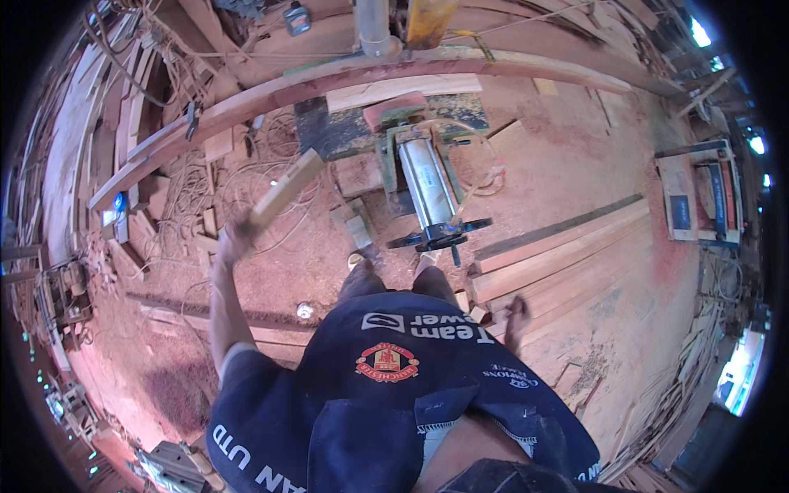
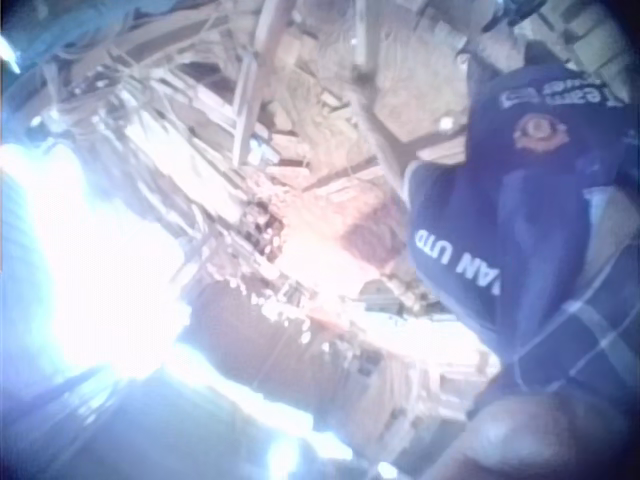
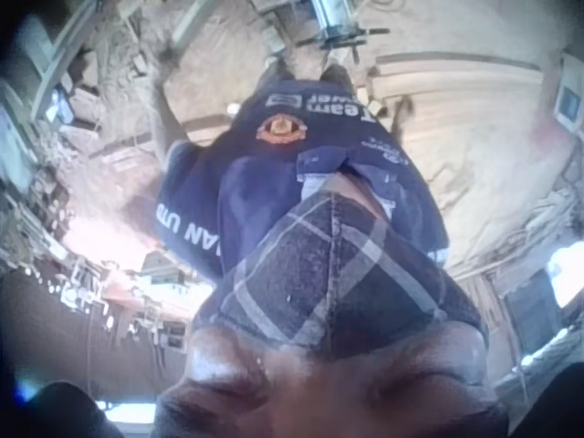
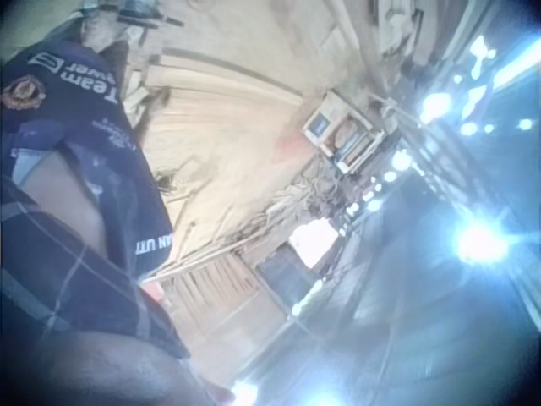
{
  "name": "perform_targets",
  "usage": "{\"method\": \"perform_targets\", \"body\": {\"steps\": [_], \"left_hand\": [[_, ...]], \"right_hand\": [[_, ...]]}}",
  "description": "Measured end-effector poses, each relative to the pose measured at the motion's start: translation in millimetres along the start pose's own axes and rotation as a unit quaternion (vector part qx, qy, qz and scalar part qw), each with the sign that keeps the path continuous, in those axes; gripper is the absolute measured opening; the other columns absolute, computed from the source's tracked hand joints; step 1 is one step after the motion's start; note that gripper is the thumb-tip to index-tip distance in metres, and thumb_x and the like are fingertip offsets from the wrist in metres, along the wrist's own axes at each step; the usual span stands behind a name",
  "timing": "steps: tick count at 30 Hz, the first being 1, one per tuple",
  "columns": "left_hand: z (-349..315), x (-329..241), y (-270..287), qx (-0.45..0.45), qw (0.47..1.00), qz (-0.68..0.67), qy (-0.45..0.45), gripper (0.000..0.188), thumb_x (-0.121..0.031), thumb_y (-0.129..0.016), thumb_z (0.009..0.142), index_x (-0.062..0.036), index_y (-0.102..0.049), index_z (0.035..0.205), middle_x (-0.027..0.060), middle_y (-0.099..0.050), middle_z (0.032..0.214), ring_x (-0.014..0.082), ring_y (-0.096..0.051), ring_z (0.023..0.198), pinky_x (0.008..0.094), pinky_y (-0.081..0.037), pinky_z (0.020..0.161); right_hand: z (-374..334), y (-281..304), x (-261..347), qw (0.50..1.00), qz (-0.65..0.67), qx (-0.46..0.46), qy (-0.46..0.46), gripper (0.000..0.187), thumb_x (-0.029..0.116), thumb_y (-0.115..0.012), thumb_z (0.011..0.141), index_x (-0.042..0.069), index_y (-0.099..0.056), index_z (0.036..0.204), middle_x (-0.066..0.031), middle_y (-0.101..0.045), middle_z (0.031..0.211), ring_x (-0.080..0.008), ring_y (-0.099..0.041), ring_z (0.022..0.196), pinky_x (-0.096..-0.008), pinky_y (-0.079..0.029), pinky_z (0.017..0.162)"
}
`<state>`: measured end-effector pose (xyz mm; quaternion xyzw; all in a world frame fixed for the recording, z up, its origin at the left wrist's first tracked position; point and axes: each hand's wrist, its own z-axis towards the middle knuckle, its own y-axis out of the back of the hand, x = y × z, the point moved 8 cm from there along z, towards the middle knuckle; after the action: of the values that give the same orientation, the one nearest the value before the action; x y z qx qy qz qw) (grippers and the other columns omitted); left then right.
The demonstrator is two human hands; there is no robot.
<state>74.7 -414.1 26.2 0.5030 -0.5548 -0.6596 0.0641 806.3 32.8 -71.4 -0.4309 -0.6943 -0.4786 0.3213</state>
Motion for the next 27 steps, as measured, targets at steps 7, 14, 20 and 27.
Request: {"method": "perform_targets", "body": {"steps": [7,14,20,27], "left_hand": [[-125,-172,-74,0.038,0.871,-0.471,0.133,0.055,0.002,-0.069,0.098,-0.0003,-0.056,0.152,0.0120,-0.071,0.126,0.0200,-0.072,0.111,0.0348,-0.066,0.089],[-41,-395,-62,0.110,0.922,-0.328,-0.176,0.047,-0.018,-0.077,0.099,-0.0004,-0.064,0.140,0.0110,-0.074,0.123,0.0216,-0.072,0.108,0.0380,-0.061,0.090],[133,-323,-62,-0.047,0.984,-0.109,-0.136,0.031,-0.015,-0.071,0.096,-0.0053,-0.072,0.125,0.0162,-0.075,0.118,0.0340,-0.073,0.112,0.0413,-0.058,0.096],[323,-208,-122,-0.045,0.936,0.229,-0.263,0.055,-0.021,-0.069,0.088,-0.0145,-0.059,0.142,0.0140,-0.055,0.149,0.0379,-0.053,0.138,0.0533,-0.049,0.110]], "right_hand": [[-58,-138,334,0.887,0.044,0.277,0.367,0.033,0.022,-0.076,0.098,-0.003,-0.072,0.119,-0.0099,-0.074,0.101,-0.0189,-0.069,0.094,-0.0325,-0.056,0.088],[-109,-231,377,0.832,0.303,0.447,0.125,0.068,0.058,-0.062,0.103,0.003,-0.053,0.143,-0.0127,-0.065,0.122,-0.0260,-0.064,0.114,-0.0430,-0.050,0.104],[-30,-187,332,0.845,0.462,0.257,-0.076,0.069,0.080,-0.038,0.103,0.014,-0.057,0.110,-0.0032,-0.057,0.093,-0.0232,-0.061,0.082,-0.0458,-0.054,0.079],[-41,-111,281,0.878,0.469,-0.036,-0.094,0.072,0.085,-0.050,0.095,0.013,-0.058,0.096,-0.0020,-0.057,0.083,-0.0215,-0.053,0.070,-0.0384,-0.047,0.067]]}}
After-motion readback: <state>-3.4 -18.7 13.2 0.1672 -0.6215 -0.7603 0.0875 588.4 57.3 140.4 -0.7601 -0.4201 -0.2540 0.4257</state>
